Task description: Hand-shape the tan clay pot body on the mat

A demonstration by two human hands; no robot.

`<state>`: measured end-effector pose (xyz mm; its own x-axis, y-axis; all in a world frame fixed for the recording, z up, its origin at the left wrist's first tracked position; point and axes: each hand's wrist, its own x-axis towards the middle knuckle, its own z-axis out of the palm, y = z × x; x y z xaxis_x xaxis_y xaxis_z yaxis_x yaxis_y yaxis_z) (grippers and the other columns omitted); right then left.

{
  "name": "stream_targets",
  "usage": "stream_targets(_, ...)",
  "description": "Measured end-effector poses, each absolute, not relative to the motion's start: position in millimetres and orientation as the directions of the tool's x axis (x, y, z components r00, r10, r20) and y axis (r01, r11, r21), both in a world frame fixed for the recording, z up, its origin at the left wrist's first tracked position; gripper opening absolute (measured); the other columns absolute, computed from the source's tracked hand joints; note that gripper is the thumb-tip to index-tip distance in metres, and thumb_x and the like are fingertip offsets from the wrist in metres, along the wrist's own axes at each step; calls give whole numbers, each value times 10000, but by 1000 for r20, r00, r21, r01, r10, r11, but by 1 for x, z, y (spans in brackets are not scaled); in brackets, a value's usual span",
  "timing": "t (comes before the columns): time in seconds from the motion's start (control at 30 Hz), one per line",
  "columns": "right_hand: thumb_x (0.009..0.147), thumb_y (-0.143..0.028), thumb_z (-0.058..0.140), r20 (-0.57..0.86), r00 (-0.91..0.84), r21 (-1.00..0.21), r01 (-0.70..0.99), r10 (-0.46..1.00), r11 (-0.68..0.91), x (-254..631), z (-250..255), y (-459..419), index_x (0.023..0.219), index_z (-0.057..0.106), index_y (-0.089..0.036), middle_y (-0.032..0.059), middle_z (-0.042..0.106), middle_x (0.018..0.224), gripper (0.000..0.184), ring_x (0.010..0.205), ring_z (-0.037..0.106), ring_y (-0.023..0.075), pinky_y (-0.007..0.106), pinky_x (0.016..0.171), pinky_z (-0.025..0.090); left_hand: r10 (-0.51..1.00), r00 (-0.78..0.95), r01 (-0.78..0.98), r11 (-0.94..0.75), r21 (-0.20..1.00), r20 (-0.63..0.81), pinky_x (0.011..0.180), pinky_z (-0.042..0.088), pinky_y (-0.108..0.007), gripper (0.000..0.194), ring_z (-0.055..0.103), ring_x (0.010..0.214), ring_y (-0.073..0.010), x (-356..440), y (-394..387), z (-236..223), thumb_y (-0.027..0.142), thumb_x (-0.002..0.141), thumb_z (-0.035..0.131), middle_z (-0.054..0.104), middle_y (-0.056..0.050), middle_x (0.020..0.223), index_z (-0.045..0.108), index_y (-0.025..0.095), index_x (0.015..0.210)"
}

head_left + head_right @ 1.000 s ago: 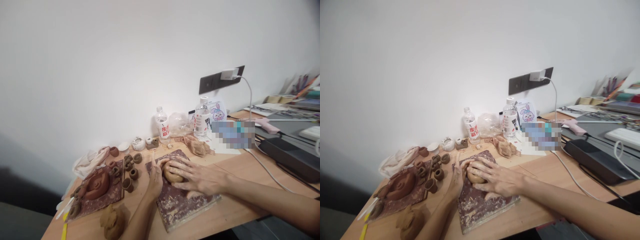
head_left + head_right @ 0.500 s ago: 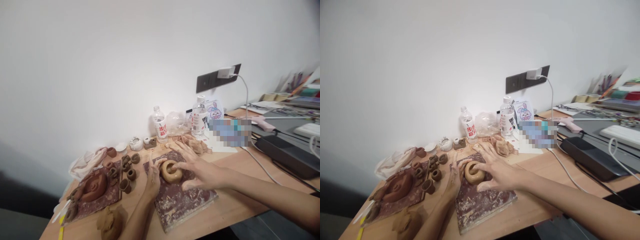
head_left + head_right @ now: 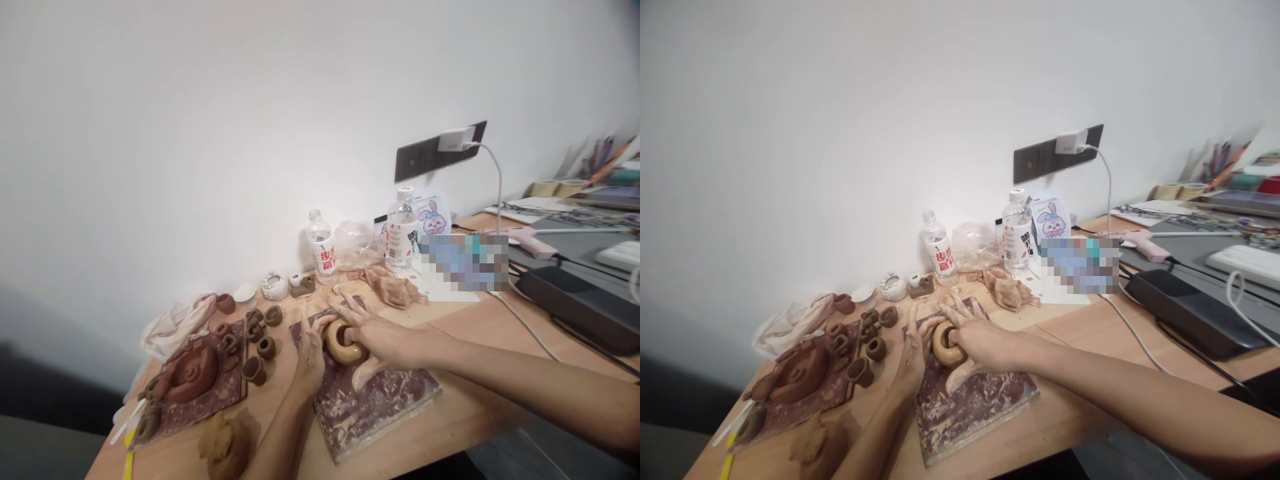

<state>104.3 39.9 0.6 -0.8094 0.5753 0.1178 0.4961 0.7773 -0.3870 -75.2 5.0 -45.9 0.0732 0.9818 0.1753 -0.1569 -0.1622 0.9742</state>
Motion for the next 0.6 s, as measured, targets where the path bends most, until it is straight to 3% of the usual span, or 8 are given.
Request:
stream_targets(0.17, 606, -768, 644, 126, -797, -415, 498, 590, 761, 102, 2, 39, 763, 655, -147, 228, 512, 1348, 640, 1268, 438, 424, 548, 1061, 301, 979, 87, -133, -172, 976, 184, 1107, 371, -435, 845, 566, 1213, -256, -77, 6, -50, 720, 847, 337, 621, -123, 1254, 72, 254, 1500)
stream_targets(0.33, 646, -754, 622, 191, -812, -335, 474, 551, 814, 108, -1, 45, 824, 679, -130, 245, 420, 1437, 651, 1359, 307, 437, 605, 1095, 179, 982, 86, -150, -154, 977, 168, 1102, 382, -427, 919, 562, 1220, -260, -77, 5, -46, 742, 824, 351, 615, -142, 1260, 8, 228, 1505)
stream_targets(0.5, 719, -697, 618, 250, -840, -216, 436, 481, 874, 113, 3, 53, 932, 689, -126, 244, 380, 1465, 613, 1406, 187, 441, 631, 1091, 136, 986, 75, -160, -137, 978, 150, 1101, 382, -442, 940, 569, 1214, -267, -74, 5, -44, 757, 804, 380, 620, -137, 1261, 39, 235, 1506)
stream_targets(0.6, 769, -662, 601, 285, -826, -225, 436, 487, 871, 117, 6, 60, 1034, 669, -134, 228, 363, 1478, 595, 1419, 154, 421, 611, 1095, 159, 985, 78, -171, -137, 976, 152, 1103, 379, -445, 919, 570, 1212, -271, -72, 3, -44, 753, 805, 385, 626, -139, 1242, 83, 233, 1500)
